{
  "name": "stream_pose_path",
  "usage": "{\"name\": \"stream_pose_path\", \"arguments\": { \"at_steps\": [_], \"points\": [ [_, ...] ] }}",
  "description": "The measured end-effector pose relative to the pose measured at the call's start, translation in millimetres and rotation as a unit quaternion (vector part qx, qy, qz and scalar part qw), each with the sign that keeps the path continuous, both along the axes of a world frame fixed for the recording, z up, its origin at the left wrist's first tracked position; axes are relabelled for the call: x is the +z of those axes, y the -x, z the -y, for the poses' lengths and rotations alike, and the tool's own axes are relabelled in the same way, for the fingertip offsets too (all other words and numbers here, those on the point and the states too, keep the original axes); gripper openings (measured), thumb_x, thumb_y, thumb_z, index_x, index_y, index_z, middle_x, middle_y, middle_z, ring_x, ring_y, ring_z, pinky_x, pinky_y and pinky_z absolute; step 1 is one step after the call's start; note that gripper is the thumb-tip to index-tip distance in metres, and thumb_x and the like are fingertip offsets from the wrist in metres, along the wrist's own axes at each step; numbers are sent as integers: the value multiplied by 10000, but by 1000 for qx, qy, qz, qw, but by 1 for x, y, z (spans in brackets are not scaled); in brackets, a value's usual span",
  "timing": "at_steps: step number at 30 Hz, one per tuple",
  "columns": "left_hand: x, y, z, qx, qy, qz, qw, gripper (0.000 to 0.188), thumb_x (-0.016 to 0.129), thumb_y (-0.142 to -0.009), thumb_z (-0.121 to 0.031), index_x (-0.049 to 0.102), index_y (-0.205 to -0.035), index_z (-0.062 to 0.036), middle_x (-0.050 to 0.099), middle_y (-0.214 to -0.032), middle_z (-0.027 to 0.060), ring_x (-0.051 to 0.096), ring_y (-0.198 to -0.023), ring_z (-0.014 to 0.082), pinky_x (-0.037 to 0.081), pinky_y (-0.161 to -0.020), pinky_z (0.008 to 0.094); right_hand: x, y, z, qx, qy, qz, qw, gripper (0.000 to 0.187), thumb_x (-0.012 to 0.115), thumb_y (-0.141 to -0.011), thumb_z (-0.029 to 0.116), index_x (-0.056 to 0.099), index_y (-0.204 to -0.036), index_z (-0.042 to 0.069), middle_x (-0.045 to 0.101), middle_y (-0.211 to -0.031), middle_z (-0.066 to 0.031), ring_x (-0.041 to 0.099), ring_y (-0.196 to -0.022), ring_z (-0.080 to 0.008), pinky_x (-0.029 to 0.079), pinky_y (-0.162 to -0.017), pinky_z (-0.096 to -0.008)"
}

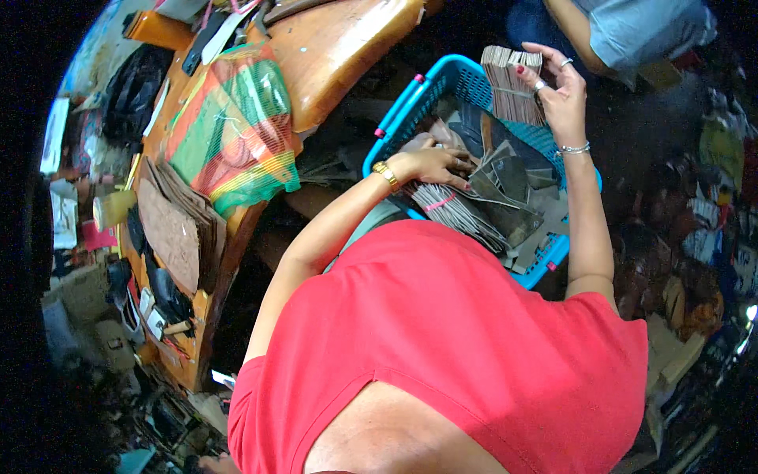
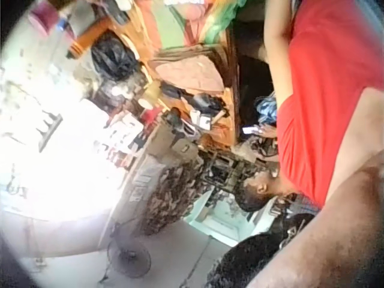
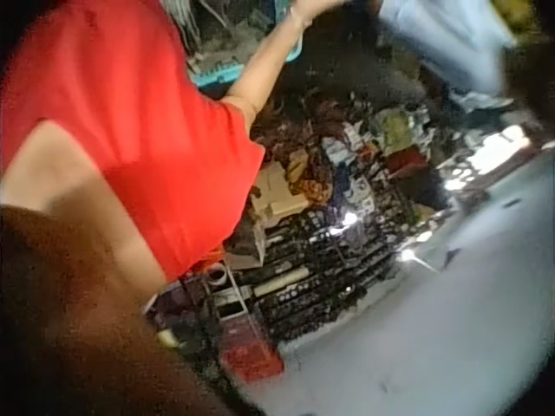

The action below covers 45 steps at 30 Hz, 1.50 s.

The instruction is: The person sits on a low bench and sorts through a blue basket of leather pieces. They remove a mesh bag, then repeatedly pick up bundles of leather strips, separate them, and place them on the table or back into the basket.

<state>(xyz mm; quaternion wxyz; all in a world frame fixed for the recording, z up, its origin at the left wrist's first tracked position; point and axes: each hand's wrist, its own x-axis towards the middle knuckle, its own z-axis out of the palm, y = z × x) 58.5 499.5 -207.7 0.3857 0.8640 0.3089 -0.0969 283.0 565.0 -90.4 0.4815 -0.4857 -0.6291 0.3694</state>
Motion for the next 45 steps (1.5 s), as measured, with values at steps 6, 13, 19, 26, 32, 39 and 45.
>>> {"name": "stream_pose_path", "arguments": {
  "at_steps": [6, 13, 19, 26, 32, 39, 45],
  "points": [
    [8, 15, 3, 66, -32, 126, 989, 617, 527, -872, -571, 580, -1274, -107, 483, -1381, 150, 421, -1297, 312, 242, -1061, 514, 56, 76, -14, 106, -37, -150, 982, 382, 700, -843, 69, 593, -1205, 16, 655, -1013, -31, 598, -933, -86, 459, -863, -232],
    [60, 64, 24, 109, -64, 192, 973, 569, 539, -885, -530, 574, -1269, -111, 630, -1120, 130, 568, -1072, 275, 361, -898, 432, 112, 194, -15, 232, 8, -248, 940, 384, 652, -875, 69, 567, -1247, 31, 644, -1051, 1, 590, -965, -58, 460, -870, -208],
    [116, 119, 85, 158, -75, 274, 946, 505, 629, -878, -363, 557, -1271, -54, 609, -1179, 170, 593, -1049, 310, 443, -892, 399, 149, 301, -6, 359, 52, -323, 874, 289, 603, -896, 22, 546, -1175, -23, 639, -1056, -73, 616, -944, -134, 497, -852, -251],
    [197, 197, 164, 371, -215, 339, 837, 409, 702, -829, -166, 610, -1210, -52, 639, -1159, 137, 606, -1061, 288, 452, -927, 375, 141, 449, -3, 439, 150, -362, 809, 287, 653, -858, 36, 576, -1131, -12, 655, -922, -71, 644, -885, -155, 531, -778, -275],
    [228, 227, 174, 482, -284, 313, 767, 384, 699, -791, -45, 642, -1171, -47, 644, -1175, 117, 598, -1104, 245, 431, -973, 355, 43, 542, -37, 224, -274, 143, 925, 760, 781, -640, 545, 588, -1200, 69, 539, -1217, -208, 536, -1122, -343, 426, -942, -450],
    [203, 254, 159, 508, -372, 238, 739, 417, 718, -790, -140, 633, -1189, -59, 623, -1208, 116, 474, -1264, 289, 325, -1066, 415, 76, 480, -10, 327, -258, -10, 909, 513, 671, -818, 462, 621, -1161, 83, 636, -1100, -148, 604, -1053, -278, 451, -909, -409],
    [193, 240, 124, 482, -376, 253, 750, 371, 705, -782, -72, 652, -1149, -50, 648, -1171, 105, 520, -1219, 294, 365, -1039, 409, 84, 295, -50, 370, -238, -8, 898, 254, 652, -884, 168, 653, -1081, 8, 692, -944, -82, 665, -863, -144, 532, -776, -286]
  ]
}}
